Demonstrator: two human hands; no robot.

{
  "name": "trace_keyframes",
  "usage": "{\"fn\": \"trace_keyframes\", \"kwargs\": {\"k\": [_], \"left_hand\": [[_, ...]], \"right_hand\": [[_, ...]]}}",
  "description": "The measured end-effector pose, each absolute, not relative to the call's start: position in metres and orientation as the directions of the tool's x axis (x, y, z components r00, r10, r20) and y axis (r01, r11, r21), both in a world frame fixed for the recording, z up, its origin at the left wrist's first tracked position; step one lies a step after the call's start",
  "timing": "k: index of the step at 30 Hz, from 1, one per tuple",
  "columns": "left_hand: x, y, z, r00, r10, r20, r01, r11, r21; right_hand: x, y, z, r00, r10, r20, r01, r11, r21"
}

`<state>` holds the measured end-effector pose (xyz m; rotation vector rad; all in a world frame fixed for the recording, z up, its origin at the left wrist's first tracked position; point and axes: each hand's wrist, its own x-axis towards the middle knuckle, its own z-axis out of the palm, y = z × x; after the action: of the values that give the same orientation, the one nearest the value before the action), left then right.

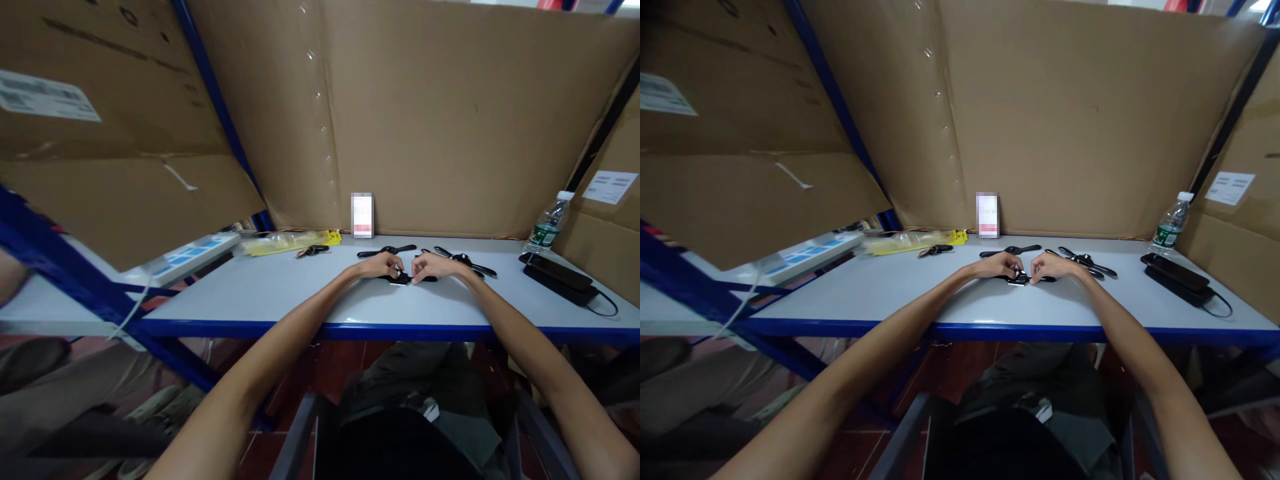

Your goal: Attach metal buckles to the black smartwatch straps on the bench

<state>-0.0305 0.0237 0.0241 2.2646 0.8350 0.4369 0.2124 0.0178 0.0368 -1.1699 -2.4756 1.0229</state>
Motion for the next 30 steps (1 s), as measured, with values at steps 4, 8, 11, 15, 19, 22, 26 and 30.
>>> {"fn": "trace_keyframes", "kwargs": {"k": [4, 8, 11, 15, 19, 22, 26, 30], "left_hand": [[-0.028, 0.023, 0.022, 0.714, 0.689, 0.124, 0.463, -0.598, 0.654], [-0.025, 0.024, 0.021, 0.696, 0.702, 0.149, 0.485, -0.613, 0.624], [-0.028, 0.023, 0.025, 0.724, 0.682, 0.101, 0.461, -0.588, 0.665], [-0.029, 0.020, 0.028, 0.736, 0.673, 0.070, 0.458, -0.573, 0.680], [-0.023, 0.018, 0.025, 0.693, 0.711, 0.120, 0.508, -0.600, 0.618], [-0.023, 0.021, 0.025, 0.685, 0.714, 0.144, 0.512, -0.613, 0.602], [-0.028, 0.018, 0.028, 0.722, 0.683, 0.107, 0.482, -0.608, 0.631], [-0.032, 0.021, 0.024, 0.753, 0.658, 0.006, 0.511, -0.591, 0.625]], "right_hand": [[0.212, 0.016, 0.039, -0.654, 0.749, -0.107, 0.603, 0.431, -0.671], [0.212, 0.015, 0.040, -0.647, 0.753, -0.118, 0.613, 0.422, -0.667], [0.212, 0.015, 0.040, -0.640, 0.758, -0.125, 0.625, 0.420, -0.658], [0.213, 0.015, 0.040, -0.646, 0.754, -0.121, 0.620, 0.425, -0.660], [0.214, 0.015, 0.040, -0.653, 0.748, -0.119, 0.611, 0.428, -0.665], [0.212, 0.017, 0.041, -0.651, 0.748, -0.129, 0.616, 0.420, -0.667], [0.206, 0.009, 0.045, -0.645, 0.759, -0.087, 0.603, 0.435, -0.668], [0.200, 0.003, 0.045, -0.635, 0.761, -0.133, 0.613, 0.392, -0.686]]}}
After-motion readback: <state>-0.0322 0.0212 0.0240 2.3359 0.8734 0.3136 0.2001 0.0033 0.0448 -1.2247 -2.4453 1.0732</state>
